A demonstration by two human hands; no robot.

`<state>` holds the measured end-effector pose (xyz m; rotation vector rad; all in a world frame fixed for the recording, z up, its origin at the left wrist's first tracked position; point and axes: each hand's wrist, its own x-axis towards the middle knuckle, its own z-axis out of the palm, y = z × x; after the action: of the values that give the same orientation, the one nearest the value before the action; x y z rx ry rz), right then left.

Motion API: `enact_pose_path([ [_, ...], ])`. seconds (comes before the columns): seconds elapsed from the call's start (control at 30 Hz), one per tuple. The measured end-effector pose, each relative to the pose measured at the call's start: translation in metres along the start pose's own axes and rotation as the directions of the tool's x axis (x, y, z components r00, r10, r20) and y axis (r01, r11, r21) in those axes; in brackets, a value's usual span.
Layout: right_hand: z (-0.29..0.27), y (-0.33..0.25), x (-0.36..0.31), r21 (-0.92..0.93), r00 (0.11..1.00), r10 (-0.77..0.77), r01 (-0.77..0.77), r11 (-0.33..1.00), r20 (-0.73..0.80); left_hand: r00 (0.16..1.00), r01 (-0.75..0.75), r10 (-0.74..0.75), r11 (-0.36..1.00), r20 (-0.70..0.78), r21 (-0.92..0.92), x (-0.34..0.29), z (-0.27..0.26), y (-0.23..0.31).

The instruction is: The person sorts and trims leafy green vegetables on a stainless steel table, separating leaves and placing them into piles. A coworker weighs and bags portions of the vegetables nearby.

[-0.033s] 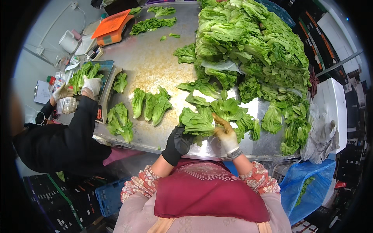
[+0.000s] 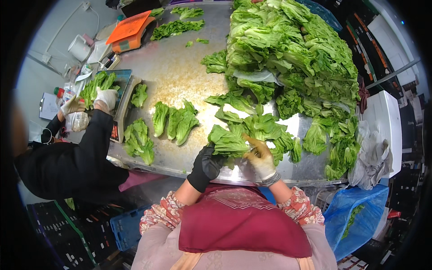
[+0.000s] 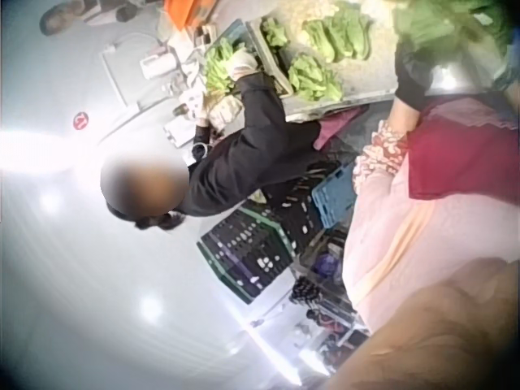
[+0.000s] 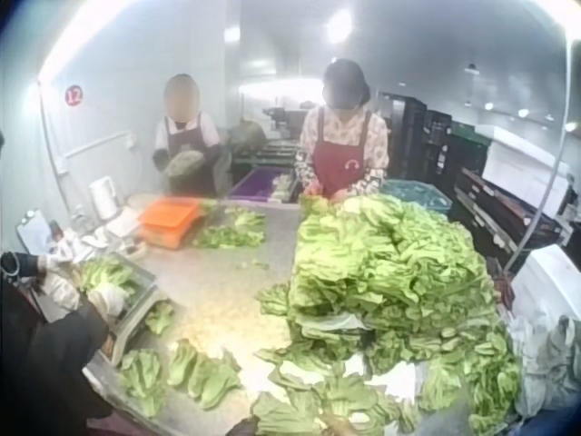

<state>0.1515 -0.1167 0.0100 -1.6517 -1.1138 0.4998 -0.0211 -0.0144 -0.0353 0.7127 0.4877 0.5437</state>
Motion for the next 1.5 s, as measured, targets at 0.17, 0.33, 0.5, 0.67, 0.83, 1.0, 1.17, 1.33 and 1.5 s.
enact_pose_path([
  [0.17, 0.011, 0.034, -0.011, 0.142, 0.997, -0.001, 0.013, 0.99, -0.082, 0.99, 0.094, -0.112, 0.977, -0.082, -0.192, -0.005, 0.005, 0.002],
  [0.33, 0.004, 0.038, -0.003, 0.776, 0.767, 0.612, -0.501, 0.383, 0.193, 0.995, 0.039, -0.069, 0.941, -0.077, -0.335, -0.006, 0.014, 0.01],
  [0.5, -0.004, 0.013, -0.002, 0.498, 0.88, 0.318, -0.464, 0.733, 0.353, 0.996, 0.003, -0.021, 0.981, -0.091, -0.196, -0.009, 0.015, 0.012],
  [0.67, -0.001, 0.009, -0.009, 0.479, 0.861, 0.31, -0.487, 0.73, 0.403, 0.995, 0.08, -0.094, 0.956, -0.034, -0.281, -0.007, 0.015, 0.025],
  [0.83, -0.005, -0.005, -0.007, 0.759, 0.703, 0.417, -0.65, 0.046, 0.577, 0.986, 0.167, -0.147, 0.887, 0.081, -0.431, -0.007, 0.015, 0.04],
  [1.0, 0.0, -0.018, -0.007, 0.545, 0.489, 0.453, -0.839, 0.01, 0.745, 0.979, 0.119, -0.061, 0.943, 0.193, -0.31, -0.012, 0.026, 0.036],
  [1.17, 0.007, -0.015, -0.013, 0.532, 0.766, 0.514, -0.641, 0.554, 0.387, 0.983, 0.182, -0.145, 0.783, 0.11, -0.595, -0.004, 0.022, 0.019],
  [1.33, 0.011, -0.016, -0.013, 0.483, 0.812, 0.503, -0.582, 0.655, 0.296, 0.985, 0.163, -0.167, 0.785, 0.049, -0.597, -0.004, 0.022, 0.012],
  [1.5, 0.008, -0.022, -0.013, 0.459, 0.812, 0.468, -0.584, 0.67, 0.35, 0.996, 0.089, -0.086, 0.862, 0.03, -0.499, -0.001, 0.015, 0.01],
])
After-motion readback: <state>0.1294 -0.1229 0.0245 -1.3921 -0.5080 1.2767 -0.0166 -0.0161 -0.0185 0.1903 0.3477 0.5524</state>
